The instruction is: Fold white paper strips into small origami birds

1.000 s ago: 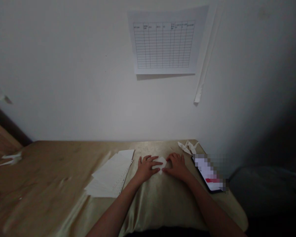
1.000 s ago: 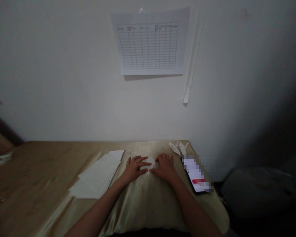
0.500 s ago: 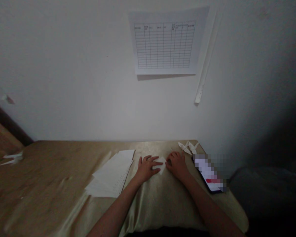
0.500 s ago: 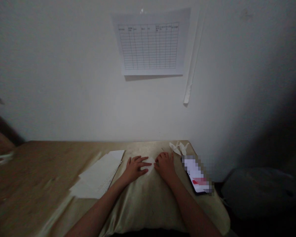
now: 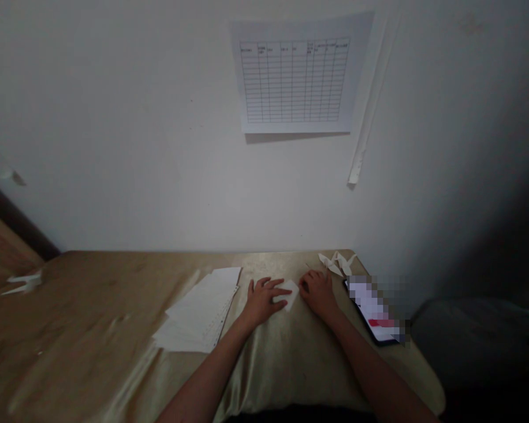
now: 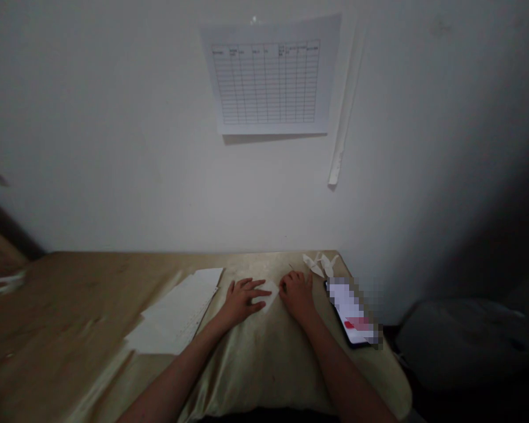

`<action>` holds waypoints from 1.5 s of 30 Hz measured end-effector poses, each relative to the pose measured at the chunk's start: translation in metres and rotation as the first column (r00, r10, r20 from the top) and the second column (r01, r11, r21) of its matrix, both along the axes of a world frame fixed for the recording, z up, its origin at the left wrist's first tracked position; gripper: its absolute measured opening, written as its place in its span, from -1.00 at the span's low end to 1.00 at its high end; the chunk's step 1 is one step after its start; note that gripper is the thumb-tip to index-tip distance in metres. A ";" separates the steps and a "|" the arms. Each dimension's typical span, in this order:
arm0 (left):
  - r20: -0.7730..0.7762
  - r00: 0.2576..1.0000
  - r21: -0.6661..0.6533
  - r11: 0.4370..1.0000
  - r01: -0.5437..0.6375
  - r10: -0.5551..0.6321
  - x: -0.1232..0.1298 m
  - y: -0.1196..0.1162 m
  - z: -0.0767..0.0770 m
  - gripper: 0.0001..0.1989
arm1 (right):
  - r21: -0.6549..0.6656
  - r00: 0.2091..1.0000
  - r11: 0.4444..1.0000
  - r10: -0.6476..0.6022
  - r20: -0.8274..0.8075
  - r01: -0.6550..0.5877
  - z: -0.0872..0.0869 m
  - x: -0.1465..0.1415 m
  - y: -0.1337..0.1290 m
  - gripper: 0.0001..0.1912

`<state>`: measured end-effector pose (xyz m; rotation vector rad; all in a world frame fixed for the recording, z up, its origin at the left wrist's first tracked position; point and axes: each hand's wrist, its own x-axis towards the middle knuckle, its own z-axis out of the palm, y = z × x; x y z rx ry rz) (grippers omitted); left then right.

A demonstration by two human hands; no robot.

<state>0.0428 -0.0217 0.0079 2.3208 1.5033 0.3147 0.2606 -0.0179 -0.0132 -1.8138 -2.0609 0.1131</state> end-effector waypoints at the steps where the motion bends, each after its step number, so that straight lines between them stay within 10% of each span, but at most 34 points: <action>1: 0.001 1.000 0.005 1.000 0.002 -0.002 0.000 0.000 -0.001 -0.63 | -0.004 1.000 1.000 0.003 -0.013 -0.003 -0.001 0.001 0.000 -0.81; 29: 0.064 0.991 0.041 0.993 0.111 -0.114 -0.022 0.010 -0.005 -0.51 | -0.082 0.970 0.982 0.151 -0.192 -0.169 0.013 0.006 -0.010 -0.67; 45: 0.215 0.966 0.240 0.966 0.092 -0.146 -0.013 0.013 -0.021 -0.88 | -0.107 0.940 0.962 0.218 -0.263 -0.253 0.012 0.007 -0.010 -0.64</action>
